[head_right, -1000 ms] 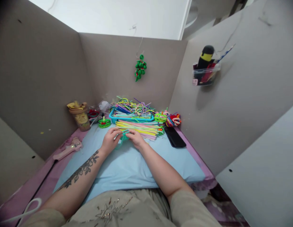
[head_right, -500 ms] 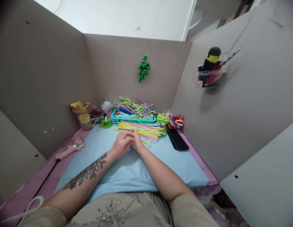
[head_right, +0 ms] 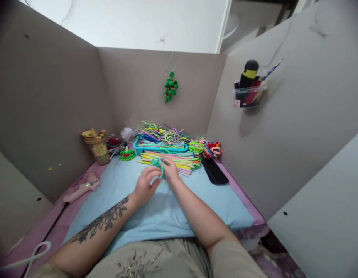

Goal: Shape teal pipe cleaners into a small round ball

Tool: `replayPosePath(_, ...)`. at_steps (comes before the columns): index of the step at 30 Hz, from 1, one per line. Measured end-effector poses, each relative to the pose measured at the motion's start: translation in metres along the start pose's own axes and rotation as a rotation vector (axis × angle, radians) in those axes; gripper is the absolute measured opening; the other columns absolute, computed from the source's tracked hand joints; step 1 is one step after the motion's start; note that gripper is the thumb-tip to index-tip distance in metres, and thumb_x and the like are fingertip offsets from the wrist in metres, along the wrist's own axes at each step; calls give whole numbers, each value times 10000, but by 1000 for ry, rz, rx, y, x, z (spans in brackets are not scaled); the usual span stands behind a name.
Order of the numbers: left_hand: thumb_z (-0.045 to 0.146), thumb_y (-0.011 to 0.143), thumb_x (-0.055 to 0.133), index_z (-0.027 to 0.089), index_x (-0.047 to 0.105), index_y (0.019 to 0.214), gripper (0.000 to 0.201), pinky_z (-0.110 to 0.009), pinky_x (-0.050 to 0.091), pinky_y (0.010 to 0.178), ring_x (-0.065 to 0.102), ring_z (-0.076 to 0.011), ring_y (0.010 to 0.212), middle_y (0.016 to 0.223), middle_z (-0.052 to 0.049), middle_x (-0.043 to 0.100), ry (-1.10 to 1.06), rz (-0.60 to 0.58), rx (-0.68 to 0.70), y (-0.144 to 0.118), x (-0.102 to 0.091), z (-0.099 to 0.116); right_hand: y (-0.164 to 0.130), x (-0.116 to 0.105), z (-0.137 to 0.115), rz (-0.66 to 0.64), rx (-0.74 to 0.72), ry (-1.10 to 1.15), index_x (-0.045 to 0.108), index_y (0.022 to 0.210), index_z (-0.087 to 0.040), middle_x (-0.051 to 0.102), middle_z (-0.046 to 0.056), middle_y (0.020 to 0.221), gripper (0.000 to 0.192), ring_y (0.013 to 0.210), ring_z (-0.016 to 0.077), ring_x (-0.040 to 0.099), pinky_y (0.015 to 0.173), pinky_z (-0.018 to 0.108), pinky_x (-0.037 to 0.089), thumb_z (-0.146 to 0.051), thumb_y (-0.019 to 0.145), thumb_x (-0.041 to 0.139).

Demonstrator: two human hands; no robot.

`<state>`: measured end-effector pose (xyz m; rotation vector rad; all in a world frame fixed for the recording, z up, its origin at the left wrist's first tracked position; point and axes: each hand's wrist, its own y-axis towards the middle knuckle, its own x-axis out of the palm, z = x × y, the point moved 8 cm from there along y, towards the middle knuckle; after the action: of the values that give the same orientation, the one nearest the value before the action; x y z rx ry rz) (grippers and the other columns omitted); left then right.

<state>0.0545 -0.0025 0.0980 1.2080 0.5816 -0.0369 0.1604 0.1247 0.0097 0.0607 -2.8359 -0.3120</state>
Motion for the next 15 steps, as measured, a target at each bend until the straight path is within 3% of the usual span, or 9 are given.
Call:
replayPosePath(2,211,821,532,180,554,997,180,-315,479,749,556,-180,909,965,-79,595,37,134,-286,-7,-11,-52,-1,-2,0,59,23,64,633,763,-193,630,7,768,304,789,169,577,706,285,446,-388,564,752)
replayPosePath(3,219,802,555,178,553,994,196,-285,484,671,562,-166,831,930,-66,592,32,132,-412,-13,-11,-74,-3,-1,1,61,47,92,637,776,-194,639,9,772,316,761,163,582,681,277,446,-382,555,762)
replayPosePath(6,236,743,619,173,562,985,257,-245,461,578,548,-134,705,902,-45,592,15,88,-575,-25,-4,-111,-8,9,3,2,127,145,649,800,-197,661,20,800,349,716,155,589,638,264,451,-371,531,788)
replayPosePath(15,253,770,577,174,640,786,102,-271,462,657,533,-135,687,795,-35,623,28,120,-569,-24,-14,-110,-16,26,-2,-160,102,98,680,775,-193,679,28,788,278,742,171,609,661,280,466,-370,578,763)
